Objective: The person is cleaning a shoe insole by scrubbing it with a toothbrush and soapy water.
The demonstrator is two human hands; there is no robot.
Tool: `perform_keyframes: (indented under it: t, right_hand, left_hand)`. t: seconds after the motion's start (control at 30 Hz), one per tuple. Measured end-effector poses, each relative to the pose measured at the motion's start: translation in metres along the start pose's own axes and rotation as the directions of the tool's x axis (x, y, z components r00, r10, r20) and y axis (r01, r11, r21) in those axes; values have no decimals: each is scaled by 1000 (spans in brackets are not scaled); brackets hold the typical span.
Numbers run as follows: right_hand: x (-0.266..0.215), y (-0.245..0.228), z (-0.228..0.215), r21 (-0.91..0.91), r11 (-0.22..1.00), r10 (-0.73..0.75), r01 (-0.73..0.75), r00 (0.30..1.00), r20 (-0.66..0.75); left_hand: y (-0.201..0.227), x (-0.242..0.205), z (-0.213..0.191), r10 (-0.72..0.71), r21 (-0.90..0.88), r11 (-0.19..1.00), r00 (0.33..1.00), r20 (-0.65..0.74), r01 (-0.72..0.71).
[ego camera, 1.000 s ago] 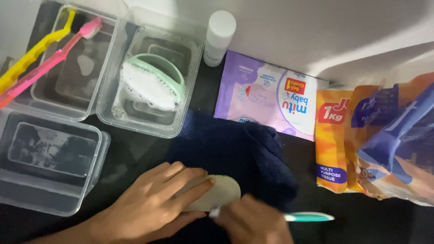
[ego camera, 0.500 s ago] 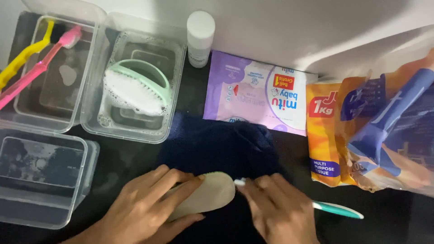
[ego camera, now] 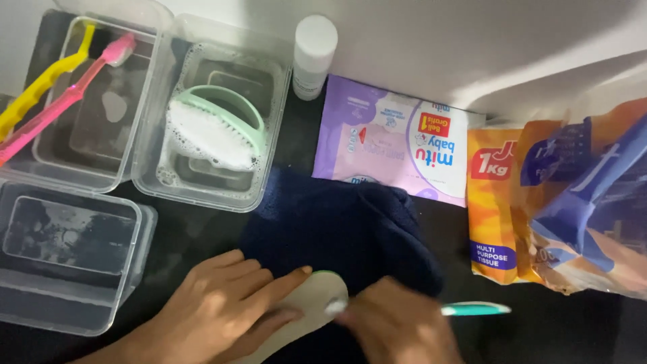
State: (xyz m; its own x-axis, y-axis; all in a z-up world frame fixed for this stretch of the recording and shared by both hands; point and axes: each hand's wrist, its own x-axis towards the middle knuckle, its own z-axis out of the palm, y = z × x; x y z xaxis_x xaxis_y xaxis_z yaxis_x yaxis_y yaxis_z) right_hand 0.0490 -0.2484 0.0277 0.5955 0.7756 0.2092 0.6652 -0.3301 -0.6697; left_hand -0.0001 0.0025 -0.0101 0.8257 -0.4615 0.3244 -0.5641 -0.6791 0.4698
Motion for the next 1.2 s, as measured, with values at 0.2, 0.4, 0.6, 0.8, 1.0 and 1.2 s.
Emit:
perform_keyframes:
  t: [0.2, 0.4, 0.6, 0.8, 1.0, 1.2]
  right_hand:
    - [-6, 6, 3, -65, 998, -24, 20, 998, -64]
    - [3, -2, -6, -501, 858, 1, -115, 975, -222]
    - [2, 6, -5, -80, 991, -107, 107, 994, 6]
    - [17, -14, -11, -404, 910, -22, -89, 965, -262]
    - [17, -19, -4, -213, 970, 1, -118, 877, -481]
    - [9, -23, -3, -229, 957, 65, -179, 899, -433]
  left_hand:
    - [-2, 1, 1, 30, -21, 999, 1000, -9, -30]
    - [-1, 0, 1, 0, -31, 1000, 1000, 10, 0]
    - [0, 4, 0, 14, -50, 999, 1000, 7, -14]
    - [1, 6, -8, 13, -165, 986, 996, 83, 1]
    - [6, -1, -14, -160, -452, 863, 970, 181, 226]
    - [14, 7, -32, -431, -631, 590, 857, 282, 504]
